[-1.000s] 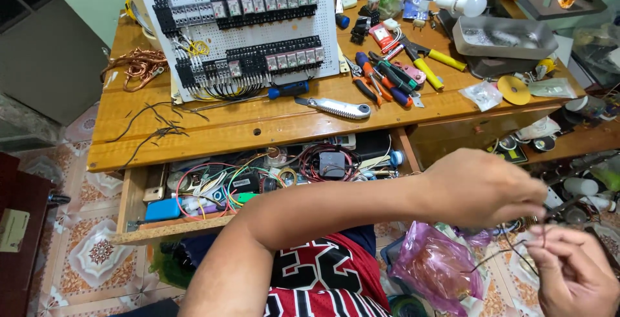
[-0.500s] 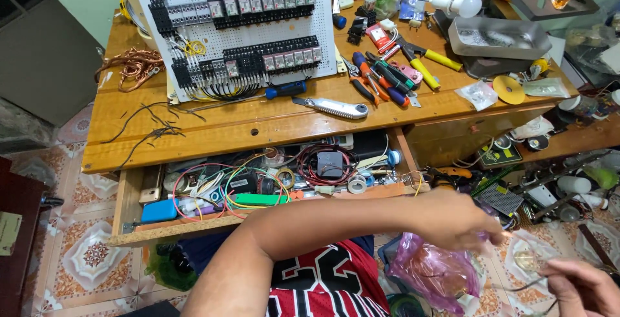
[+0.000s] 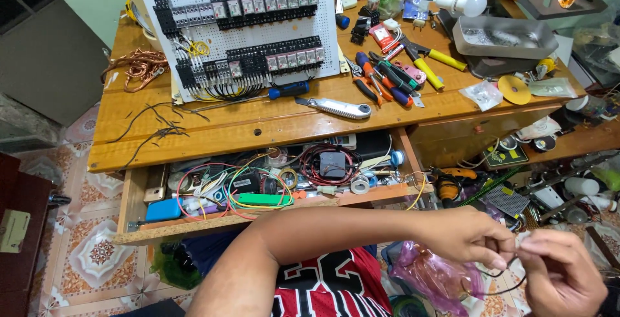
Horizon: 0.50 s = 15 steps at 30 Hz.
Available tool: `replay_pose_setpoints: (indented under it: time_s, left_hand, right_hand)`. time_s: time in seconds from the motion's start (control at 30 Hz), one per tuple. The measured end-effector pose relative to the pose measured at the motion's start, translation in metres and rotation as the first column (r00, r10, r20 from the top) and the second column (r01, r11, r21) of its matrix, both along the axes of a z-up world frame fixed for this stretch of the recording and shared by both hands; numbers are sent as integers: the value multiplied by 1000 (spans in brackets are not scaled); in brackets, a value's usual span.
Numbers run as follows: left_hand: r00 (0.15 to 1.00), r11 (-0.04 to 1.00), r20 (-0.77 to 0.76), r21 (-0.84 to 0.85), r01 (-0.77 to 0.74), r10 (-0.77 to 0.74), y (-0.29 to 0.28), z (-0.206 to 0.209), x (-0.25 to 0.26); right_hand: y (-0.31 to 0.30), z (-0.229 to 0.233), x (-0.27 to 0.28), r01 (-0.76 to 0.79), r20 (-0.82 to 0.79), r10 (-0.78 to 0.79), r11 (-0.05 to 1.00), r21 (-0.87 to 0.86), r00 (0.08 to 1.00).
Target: Wire an electrical relay panel by stripping wires and connecting them to terminals
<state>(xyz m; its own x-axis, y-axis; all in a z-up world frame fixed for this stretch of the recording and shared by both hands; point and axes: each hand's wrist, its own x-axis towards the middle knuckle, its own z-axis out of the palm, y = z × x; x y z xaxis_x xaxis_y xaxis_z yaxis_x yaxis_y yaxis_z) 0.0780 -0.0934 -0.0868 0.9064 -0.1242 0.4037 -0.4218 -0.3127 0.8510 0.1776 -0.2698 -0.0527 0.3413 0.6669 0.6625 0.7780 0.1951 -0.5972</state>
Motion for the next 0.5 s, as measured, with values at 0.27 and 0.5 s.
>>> replay_pose_setpoints:
  time_s: [0.27, 0.5]
  left_hand:
    - [943, 931, -317, -302, -204, 103, 6, 15, -1]
    - [860, 892, -362, -135, -431, 360, 8, 1, 7]
  right_hand:
    - [14, -8, -7, 255, 270, -269, 963, 89, 924]
    - [18, -8, -28, 275, -99, -315, 917, -288, 944]
